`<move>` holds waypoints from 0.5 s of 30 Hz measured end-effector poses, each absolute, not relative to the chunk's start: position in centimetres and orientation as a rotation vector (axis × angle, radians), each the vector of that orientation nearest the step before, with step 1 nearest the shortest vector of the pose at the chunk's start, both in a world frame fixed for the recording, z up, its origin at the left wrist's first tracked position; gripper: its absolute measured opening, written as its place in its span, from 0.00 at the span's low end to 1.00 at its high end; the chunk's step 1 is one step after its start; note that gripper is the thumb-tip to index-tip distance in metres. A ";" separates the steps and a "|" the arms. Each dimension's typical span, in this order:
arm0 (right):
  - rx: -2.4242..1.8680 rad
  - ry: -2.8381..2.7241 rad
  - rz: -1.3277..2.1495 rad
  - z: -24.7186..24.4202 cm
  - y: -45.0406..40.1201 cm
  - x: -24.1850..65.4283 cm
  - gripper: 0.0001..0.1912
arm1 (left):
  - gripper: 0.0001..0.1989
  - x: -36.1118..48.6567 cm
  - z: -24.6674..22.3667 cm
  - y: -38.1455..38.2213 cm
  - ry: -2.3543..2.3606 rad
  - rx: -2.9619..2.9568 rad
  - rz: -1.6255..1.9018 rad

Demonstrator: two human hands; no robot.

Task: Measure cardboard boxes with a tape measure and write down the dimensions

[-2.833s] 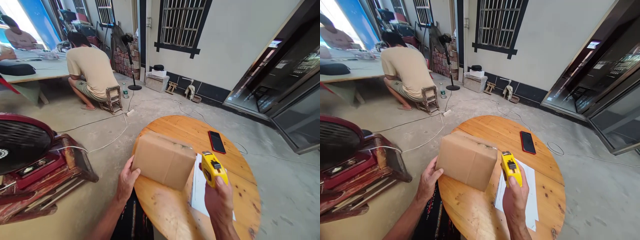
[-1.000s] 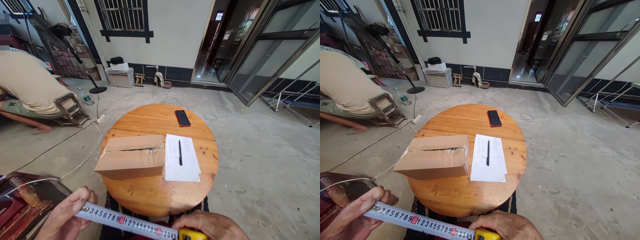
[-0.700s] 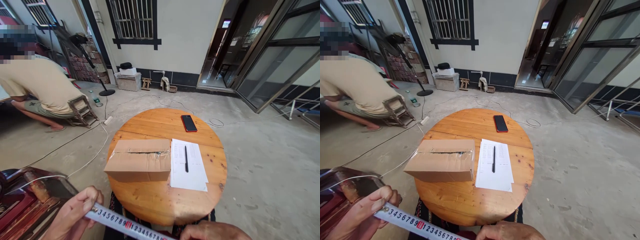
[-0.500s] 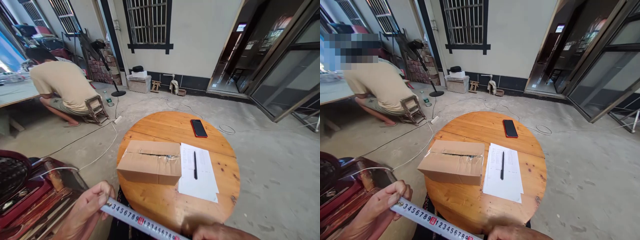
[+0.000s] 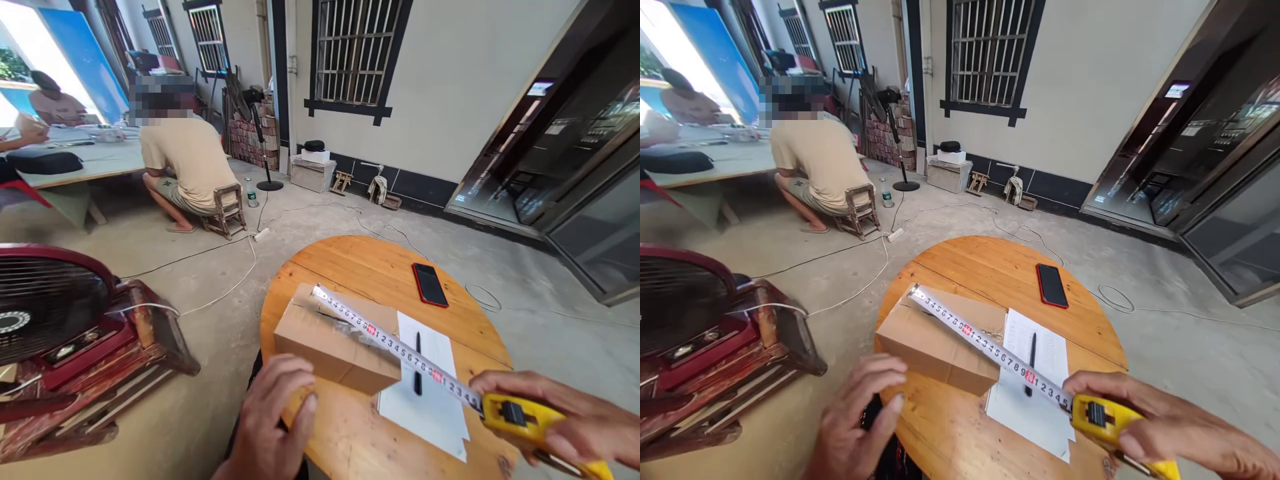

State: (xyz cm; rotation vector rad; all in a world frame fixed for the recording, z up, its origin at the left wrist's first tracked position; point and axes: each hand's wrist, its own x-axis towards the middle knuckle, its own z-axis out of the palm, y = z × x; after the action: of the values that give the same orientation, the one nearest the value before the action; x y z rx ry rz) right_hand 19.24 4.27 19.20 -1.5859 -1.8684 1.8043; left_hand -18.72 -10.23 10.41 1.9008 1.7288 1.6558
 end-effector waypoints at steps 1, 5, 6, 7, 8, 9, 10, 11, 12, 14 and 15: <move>-1.599 -1.904 1.775 20.2 5.0 18.4 0.27 | 0.11 -18.2 10.5 -9.6 1.723 2.068 1.653; -1.599 -1.946 1.849 22.8 7.8 14.6 0.28 | 0.15 -17.0 10.9 -6.9 1.811 2.250 1.538; -1.585 -1.970 1.844 23.2 8.5 13.7 0.27 | 0.15 -16.9 10.9 -6.4 1.825 2.239 1.529; -1.568 -2.002 1.825 23.4 9.1 12.9 0.27 | 0.14 -16.9 10.7 -6.0 1.832 2.226 1.531; -1.553 -2.038 1.797 23.5 9.6 12.2 0.25 | 0.13 -16.9 10.6 -5.7 1.838 2.212 1.539; -1.539 -2.073 1.768 23.6 10.1 11.6 0.24 | 0.12 -16.9 10.3 -5.5 1.845 2.198 1.551; -1.528 -2.102 1.748 23.6 10.6 11.1 0.24 | 0.11 -16.9 10.1 -5.4 1.852 2.183 1.565; -1.522 -2.124 1.738 23.5 11.0 10.7 0.23 | 0.10 -16.9 9.9 -5.3 1.854 2.170 1.577; -1.521 -2.140 1.734 23.4 11.3 10.4 0.23 | 0.10 -17.0 9.7 -5.3 1.852 2.160 1.584; -1.522 -2.172 1.719 22.9 11.6 10.1 0.24 | 0.10 -17.0 9.5 -5.4 1.844 2.154 1.590; -1.506 -2.200 1.674 22.6 11.7 10.0 0.24 | 0.10 -17.0 9.4 -5.4 1.841 2.153 1.593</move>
State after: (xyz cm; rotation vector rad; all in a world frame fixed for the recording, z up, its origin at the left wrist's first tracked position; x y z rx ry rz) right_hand 10.02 11.67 22.61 -1.5062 -2.1995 1.6735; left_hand -17.01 -5.43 9.43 2.1530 1.8408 1.5925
